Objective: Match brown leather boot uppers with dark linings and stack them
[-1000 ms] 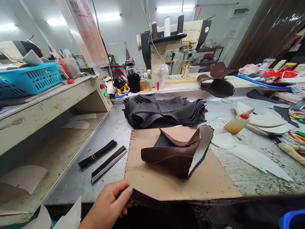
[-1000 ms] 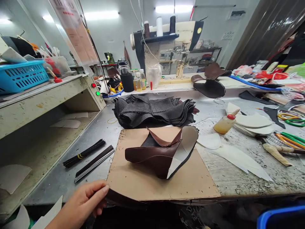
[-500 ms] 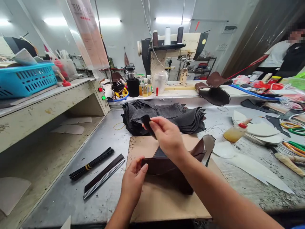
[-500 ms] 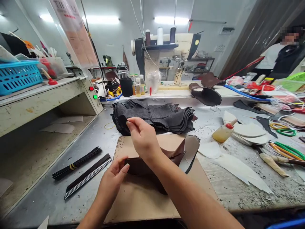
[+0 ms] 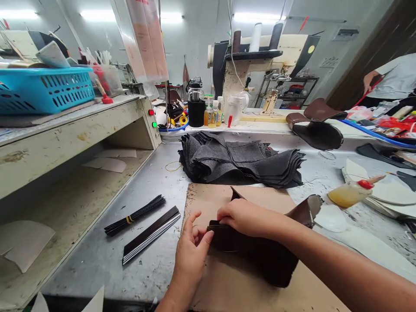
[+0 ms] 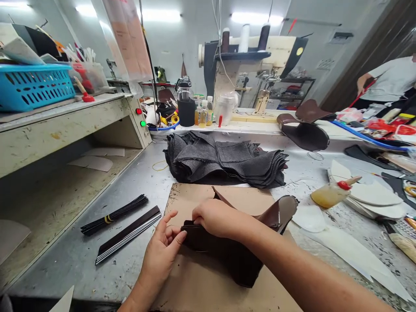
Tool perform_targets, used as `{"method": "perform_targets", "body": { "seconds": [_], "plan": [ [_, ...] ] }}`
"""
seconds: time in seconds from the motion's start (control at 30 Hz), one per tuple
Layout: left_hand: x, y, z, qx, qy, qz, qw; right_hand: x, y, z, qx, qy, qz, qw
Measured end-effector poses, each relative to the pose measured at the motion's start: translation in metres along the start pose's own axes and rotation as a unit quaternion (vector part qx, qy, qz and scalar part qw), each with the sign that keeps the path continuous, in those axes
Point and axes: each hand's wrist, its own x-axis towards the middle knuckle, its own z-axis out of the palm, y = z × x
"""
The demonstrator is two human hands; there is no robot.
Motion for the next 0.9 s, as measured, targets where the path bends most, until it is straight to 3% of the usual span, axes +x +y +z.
{"method": "perform_targets", "body": {
  "seconds": [0.33,0.5,0.67,0.9],
  "plan": [
    [-0.001,0.004,-0.001,0.016,0.002,-0.005,1.0,0.003,-0.006,-0.008,-0.048,-0.026,-0.056,0.997],
    [0.001,0.009,-0.003,0.026,-0.055,0.001,0.998,0.0,-0.01,-0.014,-0.045,-0.037,-0.042,0.997],
    [0.002,0.01,-0.005,0.026,-0.061,-0.011,0.998,-0.008,0.01,-0.019,0.025,-0.089,-0.004,0.996],
    [0.005,0.015,-0.003,0.024,-0.048,-0.037,0.998,-0.015,0.027,-0.011,0.053,-0.052,-0.022,0.997]
  ]
}}
